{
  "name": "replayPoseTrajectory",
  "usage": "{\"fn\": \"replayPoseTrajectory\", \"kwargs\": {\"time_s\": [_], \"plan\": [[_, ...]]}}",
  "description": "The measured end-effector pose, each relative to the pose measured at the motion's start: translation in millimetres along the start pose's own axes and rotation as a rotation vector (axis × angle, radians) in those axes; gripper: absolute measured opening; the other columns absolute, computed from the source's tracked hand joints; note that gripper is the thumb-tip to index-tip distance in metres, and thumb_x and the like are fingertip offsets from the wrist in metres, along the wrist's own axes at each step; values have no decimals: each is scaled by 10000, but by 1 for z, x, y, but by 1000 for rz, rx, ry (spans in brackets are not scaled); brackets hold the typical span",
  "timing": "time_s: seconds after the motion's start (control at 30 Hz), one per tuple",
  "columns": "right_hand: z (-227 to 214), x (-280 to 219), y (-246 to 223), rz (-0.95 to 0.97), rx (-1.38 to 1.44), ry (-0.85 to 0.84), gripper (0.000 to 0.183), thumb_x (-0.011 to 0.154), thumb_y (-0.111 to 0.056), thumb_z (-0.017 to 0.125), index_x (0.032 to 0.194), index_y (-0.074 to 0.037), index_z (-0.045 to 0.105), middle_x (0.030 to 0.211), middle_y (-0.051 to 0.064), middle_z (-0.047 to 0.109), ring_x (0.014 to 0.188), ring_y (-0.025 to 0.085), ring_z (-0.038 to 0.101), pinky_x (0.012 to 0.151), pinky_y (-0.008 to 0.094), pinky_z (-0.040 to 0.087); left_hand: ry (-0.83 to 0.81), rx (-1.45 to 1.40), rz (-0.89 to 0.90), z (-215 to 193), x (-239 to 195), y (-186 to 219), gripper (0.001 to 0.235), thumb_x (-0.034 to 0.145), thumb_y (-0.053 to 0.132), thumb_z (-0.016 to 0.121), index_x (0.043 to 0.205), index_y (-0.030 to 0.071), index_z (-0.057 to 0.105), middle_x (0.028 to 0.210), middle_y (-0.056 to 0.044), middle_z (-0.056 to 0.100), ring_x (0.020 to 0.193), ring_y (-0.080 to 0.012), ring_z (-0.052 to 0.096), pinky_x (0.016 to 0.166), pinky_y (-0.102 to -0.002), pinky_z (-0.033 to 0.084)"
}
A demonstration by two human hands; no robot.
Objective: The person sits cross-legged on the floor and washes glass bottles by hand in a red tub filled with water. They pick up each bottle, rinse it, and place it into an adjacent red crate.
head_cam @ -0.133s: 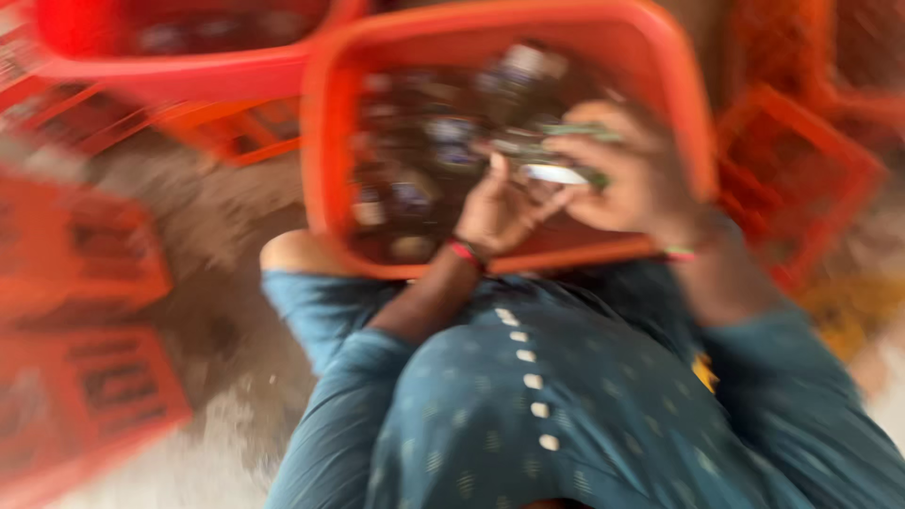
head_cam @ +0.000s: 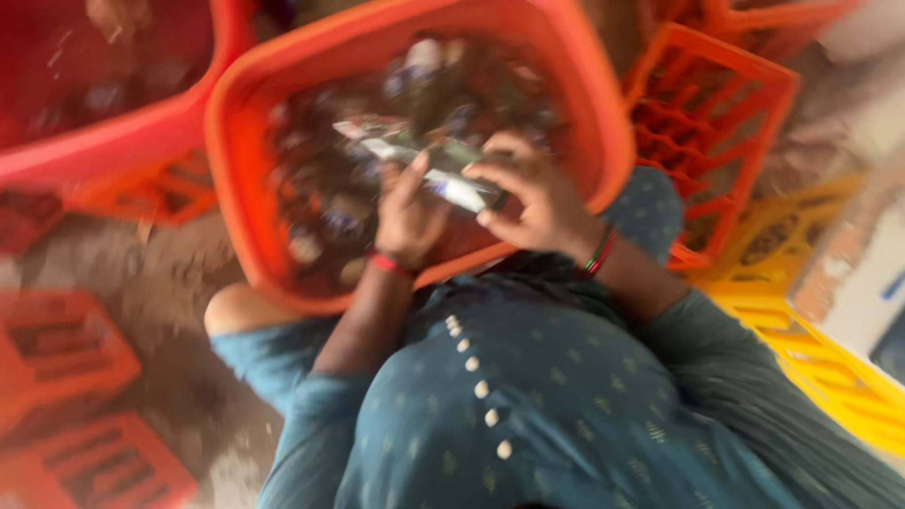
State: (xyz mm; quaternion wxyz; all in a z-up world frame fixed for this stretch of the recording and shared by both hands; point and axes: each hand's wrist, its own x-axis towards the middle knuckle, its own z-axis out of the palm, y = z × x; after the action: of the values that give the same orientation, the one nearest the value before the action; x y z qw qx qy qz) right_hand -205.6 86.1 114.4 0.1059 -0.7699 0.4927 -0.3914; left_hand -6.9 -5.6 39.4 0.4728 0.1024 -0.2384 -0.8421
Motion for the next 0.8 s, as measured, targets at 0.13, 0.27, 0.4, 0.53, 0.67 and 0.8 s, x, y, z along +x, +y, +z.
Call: {"fn": "replayPoseTrajectory", "kwargs": {"time_s": [0.13, 0.27, 0.4, 0.53, 0.67, 0.8], "plan": [[-29, -12, 1, 185, 179, 144, 619, 914, -216, 837, 1443, -82, 544, 1346, 111, 538, 1070, 238, 614, 853, 335, 544, -196, 576, 173, 58, 22, -16, 803, 963, 33, 819, 1556, 157, 292, 1421, -117, 573, 1270, -275, 628, 1091, -469, 566], [-96, -11, 5, 430, 317, 232, 839, 759, -287, 948, 1460, -94, 530, 1096, 57, 545, 760, 139, 589, 641, 262, 487, -424, 1340, 302, 107, 47, -46, 1043, 834, 166, 924, 1562, 151, 179, 1437, -196, 581, 1287, -309, 645, 1037, -412, 592], [-158, -18, 31, 204, -92, 404, 406, 859, -184, 924, 1159, -46, 687, 1058, 74, 577, 929, 203, 604, 799, 339, 519, -558, 1494, 373, 152, 103, -98, 1008, 914, 214, 884, 1604, 144, 152, 1479, -154, 592, 1318, -312, 638, 1088, -404, 562], [-181, -50, 107, 291, -224, 514, 287, 955, -117, 951, 1069, -6, 712, 981, 37, 611, 870, 216, 628, 768, 352, 528, -656, 1781, 600, 157, 154, -114, 892, 840, 341, 908, 1522, 105, 384, 1448, -178, 585, 1305, -406, 586, 1063, -483, 488], [-169, -101, 231, 460, -99, 760, 276, 854, -143, 893, 1010, -26, 699, 1077, 58, 581, 910, 192, 663, 722, 331, 585, -546, 1885, 451, 107, 152, -82, 521, 884, 278, 836, 1319, 90, 620, 1328, -147, 652, 1271, -361, 615, 1093, -469, 493], [-131, -153, 358, 550, -464, 733, 315, 838, -107, 944, 1042, -21, 721, 1050, 127, 595, 972, 335, 625, 869, 461, 534, -227, 1918, 154, 28, 101, -20, 471, 887, 256, 785, 1296, 59, 659, 1261, -148, 664, 1196, -355, 622, 1015, -454, 498]]}}
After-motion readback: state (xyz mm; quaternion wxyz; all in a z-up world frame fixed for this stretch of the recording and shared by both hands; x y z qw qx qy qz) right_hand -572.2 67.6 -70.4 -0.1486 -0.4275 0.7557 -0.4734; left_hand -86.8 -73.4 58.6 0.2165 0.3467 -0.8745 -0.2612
